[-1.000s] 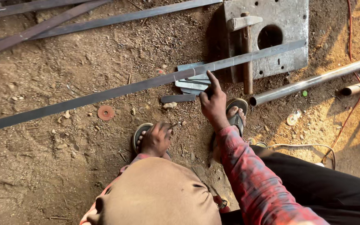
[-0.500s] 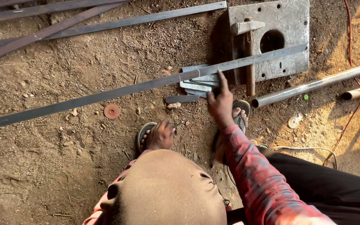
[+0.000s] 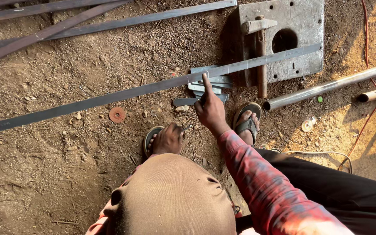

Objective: The person uses an angle grinder to cut several long metal rods into shorter pieces. They position each rod on a metal stand, cut it, and then move the cut piece aside before repeating the process with the next rod.

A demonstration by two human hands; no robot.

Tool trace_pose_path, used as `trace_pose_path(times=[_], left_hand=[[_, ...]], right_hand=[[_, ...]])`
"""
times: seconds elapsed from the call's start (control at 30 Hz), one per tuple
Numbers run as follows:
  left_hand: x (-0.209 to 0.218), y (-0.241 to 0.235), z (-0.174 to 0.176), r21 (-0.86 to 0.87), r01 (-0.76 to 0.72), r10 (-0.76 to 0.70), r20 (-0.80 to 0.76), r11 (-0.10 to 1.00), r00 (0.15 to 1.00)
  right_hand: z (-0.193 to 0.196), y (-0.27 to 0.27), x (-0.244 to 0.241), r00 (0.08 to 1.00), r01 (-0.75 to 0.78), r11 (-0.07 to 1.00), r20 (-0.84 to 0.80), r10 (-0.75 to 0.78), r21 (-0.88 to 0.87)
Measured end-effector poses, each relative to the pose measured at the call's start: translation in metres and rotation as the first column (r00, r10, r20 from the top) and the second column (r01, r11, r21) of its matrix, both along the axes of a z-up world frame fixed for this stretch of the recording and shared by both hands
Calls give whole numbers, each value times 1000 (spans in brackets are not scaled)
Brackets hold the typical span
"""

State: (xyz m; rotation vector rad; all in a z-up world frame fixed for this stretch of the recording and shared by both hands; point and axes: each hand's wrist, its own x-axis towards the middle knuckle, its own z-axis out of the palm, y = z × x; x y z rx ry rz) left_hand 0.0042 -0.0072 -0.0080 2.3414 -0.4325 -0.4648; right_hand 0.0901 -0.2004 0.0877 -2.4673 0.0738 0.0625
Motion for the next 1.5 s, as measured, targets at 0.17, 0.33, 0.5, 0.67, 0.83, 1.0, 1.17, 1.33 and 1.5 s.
trace_pose_path(times=[0.17, 0.33, 0.5, 0.67, 0.83, 1.0, 1.17, 1.33, 1.5], left_hand=[[-1, 1, 0, -8, 12, -11, 3, 1000, 1000], [0, 1, 3, -29, 13, -11, 68, 999, 998], [1, 1, 4, -9, 18, -18, 52, 1000, 998], [2, 0, 7, -22, 13, -11, 93, 1000, 996], [4, 2, 14, -12, 9, -8, 77, 1000, 997], [5, 0, 16, -2, -5, 5, -4, 1000, 1000], [4, 1, 13, 13, 4, -5, 4, 1000, 1000], [4, 2, 10, -7, 1, -1, 59, 1000, 998], [4, 3, 15, 28, 17, -16, -33, 999, 999]], right_hand=[[-6, -14, 3, 991, 110, 993, -76, -113, -39], [-4, -34, 3, 981, 135, 990, 135, -139, 35], [-6, -52, 7, 928, 362, 931, -107, -356, 47], [-15, -82, 8, 959, 214, 970, 162, -231, 115], [-19, -121, 15, 927, 325, 943, 173, -332, 67], [-12, -165, 29, 809, 581, 814, -133, -572, 30], [-18, -190, 37, 935, 343, 939, 96, -341, -4], [-20, -208, 39, 920, 390, 920, 23, -390, 29], [-5, -248, 54, 861, 503, 825, -61, -506, 259]])
